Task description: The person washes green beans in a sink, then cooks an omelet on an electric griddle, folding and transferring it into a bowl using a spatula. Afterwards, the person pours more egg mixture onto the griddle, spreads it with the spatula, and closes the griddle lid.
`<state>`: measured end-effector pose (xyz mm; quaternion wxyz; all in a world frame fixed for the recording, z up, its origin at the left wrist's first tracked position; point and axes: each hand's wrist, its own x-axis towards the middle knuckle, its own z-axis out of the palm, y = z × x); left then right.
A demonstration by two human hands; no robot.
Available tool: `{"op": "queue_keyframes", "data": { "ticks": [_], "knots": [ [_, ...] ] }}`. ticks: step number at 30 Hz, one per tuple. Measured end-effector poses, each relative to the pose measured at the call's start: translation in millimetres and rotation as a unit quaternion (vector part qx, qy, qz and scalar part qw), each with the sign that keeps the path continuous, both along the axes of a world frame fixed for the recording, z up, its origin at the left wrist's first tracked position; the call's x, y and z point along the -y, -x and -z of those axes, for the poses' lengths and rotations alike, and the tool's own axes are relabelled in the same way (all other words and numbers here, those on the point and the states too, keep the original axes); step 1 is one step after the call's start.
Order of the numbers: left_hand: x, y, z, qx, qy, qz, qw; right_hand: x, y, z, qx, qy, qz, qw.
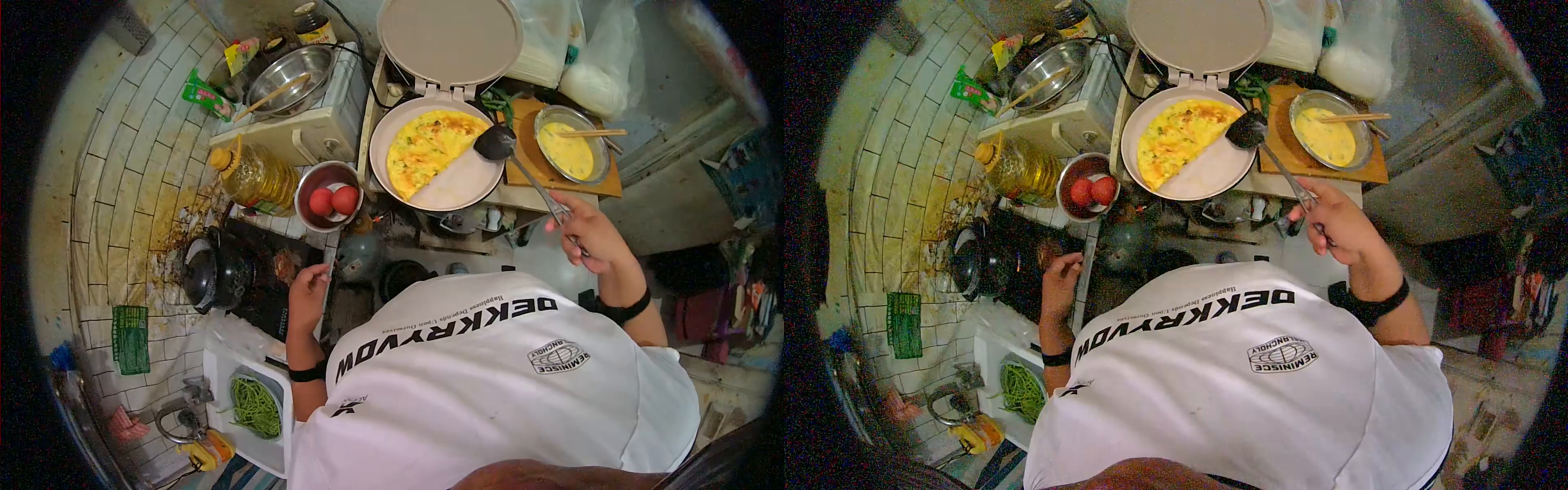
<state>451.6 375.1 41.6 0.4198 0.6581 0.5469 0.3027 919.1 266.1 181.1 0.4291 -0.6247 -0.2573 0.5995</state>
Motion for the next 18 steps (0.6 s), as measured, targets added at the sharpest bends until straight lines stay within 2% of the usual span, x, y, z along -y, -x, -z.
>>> {"op": "queue_keyframes", "data": {
  "ticks": [5, 9, 13, 15, 16, 18],
  "knots": [
    [8.6, 0.3, -3.2, -0.027, -0.014, 0.008, 1.0, -22.4, -12.6, 32.6, -0.114, 0.006, 0.013, 0.993],
    [10.9, 4.7, -11.7, -0.049, 0.005, -0.01, 0.999, -24.6, -33.9, 30.1, -0.147, 0.009, -0.065, 0.987],
    [10.5, -8.1, -21.0, -0.04, -0.019, -0.006, 0.999, -41.6, -32.4, 49.0, -0.161, 0.018, -0.047, 0.986],
    [8.1, -12.8, -24.0, -0.048, -0.022, -0.004, 0.999, -51.6, -35.6, 52.2, -0.213, 0.018, -0.064, 0.975],
    [7.4, -14.5, -23.6, -0.036, -0.018, -0.004, 0.999, -51.2, -38.2, 49.1, -0.216, 0.021, -0.066, 0.974],
    [6.6, -12.8, -20.8, -0.026, -0.012, -0.009, 1.0, -49.2, -42.8, 34.3, -0.094, 0.018, -0.081, 0.992]
  ]
}}
